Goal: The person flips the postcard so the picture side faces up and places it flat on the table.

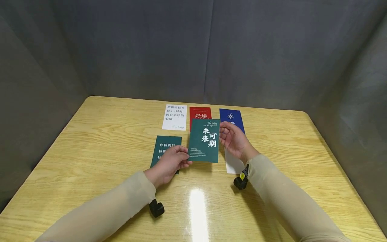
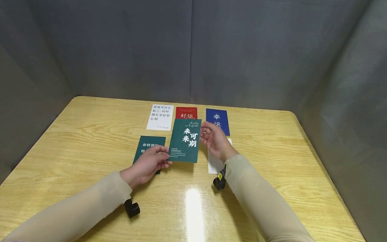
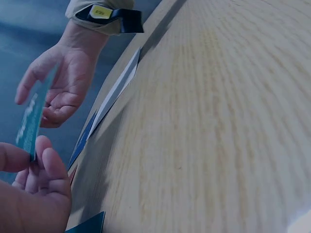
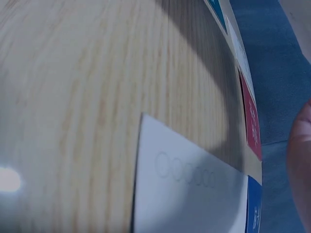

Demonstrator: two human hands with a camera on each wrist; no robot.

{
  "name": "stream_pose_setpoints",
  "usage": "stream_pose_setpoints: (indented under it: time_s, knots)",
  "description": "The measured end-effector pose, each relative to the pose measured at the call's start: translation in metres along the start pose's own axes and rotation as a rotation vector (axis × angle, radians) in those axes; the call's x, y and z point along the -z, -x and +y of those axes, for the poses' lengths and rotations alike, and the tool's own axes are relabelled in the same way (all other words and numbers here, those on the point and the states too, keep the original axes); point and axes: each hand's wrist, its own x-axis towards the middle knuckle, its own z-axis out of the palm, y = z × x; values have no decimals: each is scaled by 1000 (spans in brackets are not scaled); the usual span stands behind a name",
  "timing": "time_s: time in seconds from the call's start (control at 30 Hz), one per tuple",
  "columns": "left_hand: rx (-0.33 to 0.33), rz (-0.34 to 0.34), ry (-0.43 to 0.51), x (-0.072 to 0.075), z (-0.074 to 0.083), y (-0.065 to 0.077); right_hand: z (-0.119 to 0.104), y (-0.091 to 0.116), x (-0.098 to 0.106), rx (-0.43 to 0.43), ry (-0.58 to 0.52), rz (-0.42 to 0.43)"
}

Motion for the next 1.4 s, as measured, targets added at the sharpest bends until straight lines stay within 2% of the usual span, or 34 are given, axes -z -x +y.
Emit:
stream_pose_setpoints:
  time_s: [0.13, 0.37, 0.5, 0.63, 0.87, 1.07, 1.4]
  knots:
    - [-16, 9, -60, -1, -1, 5, -1, 0, -2, 13, 48, 35]
    - [-46, -10, -117, -1, 0, 10, -2, -4, 1, -68, 206, 111]
    - [-31, -16, -118, 0, 1, 13, -1, -6, 2, -101, 392, 121]
    - [-1, -54, -107, 0, 7, 16, 1, -9, 3, -141, 539, 159]
    - [61, -140, -65, 3, 11, 19, 6, -13, 2, -197, 674, 181]
    - [88, -147, -79, 6, 12, 18, 9, -14, -1, -231, 748, 169]
    - [92, -158, -119, 8, 15, 17, 11, -13, -12, -190, 1026, 185]
